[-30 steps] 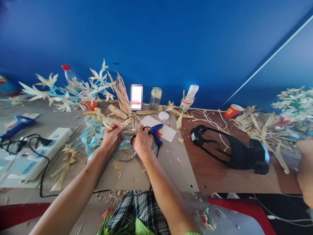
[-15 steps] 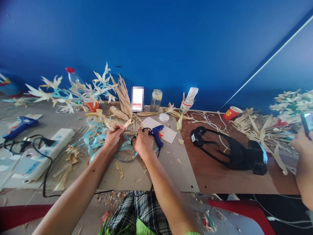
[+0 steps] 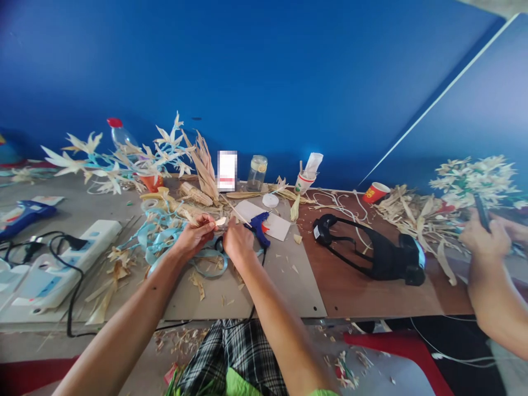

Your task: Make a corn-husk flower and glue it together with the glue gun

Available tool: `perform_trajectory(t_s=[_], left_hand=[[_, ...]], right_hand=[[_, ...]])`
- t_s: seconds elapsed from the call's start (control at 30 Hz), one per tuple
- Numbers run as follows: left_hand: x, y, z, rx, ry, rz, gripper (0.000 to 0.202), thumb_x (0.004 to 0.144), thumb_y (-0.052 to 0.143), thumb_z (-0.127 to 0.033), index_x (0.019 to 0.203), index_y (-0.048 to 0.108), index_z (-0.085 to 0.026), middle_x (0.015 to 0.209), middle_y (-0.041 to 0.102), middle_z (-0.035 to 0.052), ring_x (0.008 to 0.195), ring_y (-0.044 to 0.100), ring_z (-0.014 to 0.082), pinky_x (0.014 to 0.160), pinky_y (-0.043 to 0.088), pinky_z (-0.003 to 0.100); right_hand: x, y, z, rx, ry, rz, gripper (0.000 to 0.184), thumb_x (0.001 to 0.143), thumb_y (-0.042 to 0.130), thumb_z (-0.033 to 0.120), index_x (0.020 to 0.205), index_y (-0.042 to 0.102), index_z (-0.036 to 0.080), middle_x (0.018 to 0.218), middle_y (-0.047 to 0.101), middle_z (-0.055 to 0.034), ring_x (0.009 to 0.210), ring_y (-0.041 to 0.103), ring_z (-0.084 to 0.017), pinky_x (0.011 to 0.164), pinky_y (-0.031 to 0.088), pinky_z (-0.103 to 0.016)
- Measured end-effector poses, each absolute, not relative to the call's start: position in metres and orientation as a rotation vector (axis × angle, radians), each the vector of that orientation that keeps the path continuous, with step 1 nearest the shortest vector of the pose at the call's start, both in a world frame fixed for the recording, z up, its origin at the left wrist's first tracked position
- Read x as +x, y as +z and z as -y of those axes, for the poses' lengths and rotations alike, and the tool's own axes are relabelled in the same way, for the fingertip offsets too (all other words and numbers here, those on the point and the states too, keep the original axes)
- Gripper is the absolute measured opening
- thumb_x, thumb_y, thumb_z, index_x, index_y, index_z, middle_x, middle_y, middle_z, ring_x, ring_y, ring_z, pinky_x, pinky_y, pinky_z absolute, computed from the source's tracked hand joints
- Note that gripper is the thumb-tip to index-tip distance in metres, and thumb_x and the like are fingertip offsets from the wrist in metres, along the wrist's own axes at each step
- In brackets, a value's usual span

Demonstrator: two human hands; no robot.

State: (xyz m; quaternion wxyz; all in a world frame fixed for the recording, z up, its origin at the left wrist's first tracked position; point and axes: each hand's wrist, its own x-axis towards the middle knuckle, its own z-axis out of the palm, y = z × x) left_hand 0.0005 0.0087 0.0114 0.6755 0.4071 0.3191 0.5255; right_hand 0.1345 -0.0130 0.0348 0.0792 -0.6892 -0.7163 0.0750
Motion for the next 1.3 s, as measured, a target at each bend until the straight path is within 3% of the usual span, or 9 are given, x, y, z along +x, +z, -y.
perform_trajectory(t_s=[0.17,0.37,0.6,0.77,0.9,1.0,1.1,1.3], left_hand=[[-0.001,0.012,-0.009,0.920,1.248,-0.741,0.032,0.062,0.077,-0.032,0.076,0.054,-0.015,0.062,0.058,-0.0018,0.044,0.037,0.0030,0.044,0.025,0.018],[0.003,0.009,-0.010,1.016,1.359,-0.871,0.032,0.062,0.076,-0.035,0.073,0.053,-0.015,0.053,0.046,-0.0066,0.044,0.033,0.0032,0.044,0.021,0.020],[0.004,0.004,-0.010,1.065,1.348,-0.994,0.036,0.064,0.074,-0.034,0.089,0.056,-0.015,0.060,0.049,-0.0057,0.050,0.039,0.0061,0.049,0.029,0.021],[0.003,-0.002,-0.011,0.943,1.296,-0.831,0.042,0.068,0.071,-0.031,0.106,0.061,-0.017,0.076,0.053,-0.0017,0.058,0.043,0.0076,0.052,0.033,0.022],[0.002,0.002,-0.010,0.903,1.228,-0.724,0.038,0.072,0.069,-0.029,0.106,0.061,-0.013,0.071,0.051,-0.0008,0.054,0.041,0.0062,0.051,0.033,0.021],[-0.001,0.008,-0.007,0.867,1.166,-0.660,0.040,0.078,0.064,-0.030,0.115,0.055,-0.018,0.064,0.049,-0.0032,0.046,0.034,0.0044,0.046,0.028,0.019],[-0.004,0.011,-0.006,0.807,1.117,-0.590,0.033,0.080,0.062,-0.032,0.110,0.056,-0.019,0.065,0.052,-0.0016,0.047,0.038,0.0055,0.047,0.031,0.019],[-0.007,0.009,-0.011,0.772,1.177,-0.612,0.027,0.079,0.063,-0.030,0.099,0.063,-0.012,0.074,0.054,0.0020,0.053,0.043,0.0054,0.051,0.037,0.020]], right_hand=[[0.139,0.040,0.012,-1.849,0.147,1.947,0.031,0.084,0.051,0.025,0.113,0.057,0.017,0.112,0.057,-0.0142,0.092,0.063,-0.022,0.082,0.047,-0.032],[0.138,0.035,0.006,-1.310,0.756,1.610,0.025,0.080,0.056,0.037,0.086,0.066,0.015,0.084,0.067,-0.0061,0.075,0.061,-0.016,0.068,0.048,-0.025],[0.137,0.013,-0.015,-1.442,0.613,1.415,0.027,0.079,0.051,0.037,0.061,0.054,0.018,0.060,0.059,-0.0025,0.060,0.053,-0.015,0.058,0.040,-0.025],[0.147,0.001,-0.026,-1.492,0.535,1.352,0.023,0.079,0.050,0.033,0.060,0.048,0.020,0.060,0.058,-0.0029,0.060,0.051,-0.016,0.060,0.039,-0.026],[0.153,0.003,-0.025,-1.434,0.555,1.385,0.021,0.079,0.052,0.034,0.064,0.050,0.020,0.063,0.059,-0.0039,0.062,0.052,-0.016,0.062,0.040,-0.026],[0.155,0.005,-0.023,-1.396,0.615,1.388,0.022,0.079,0.052,0.036,0.065,0.050,0.019,0.062,0.058,-0.0028,0.061,0.051,-0.016,0.060,0.039,-0.026],[0.156,0.007,-0.022,-1.388,0.649,1.399,0.023,0.081,0.049,0.036,0.063,0.047,0.020,0.061,0.054,-0.0014,0.060,0.049,-0.015,0.059,0.038,-0.026],[0.155,0.011,-0.018,-1.327,0.709,1.438,0.024,0.083,0.045,0.038,0.066,0.047,0.021,0.058,0.051,0.0006,0.059,0.047,-0.014,0.058,0.037,-0.025]])
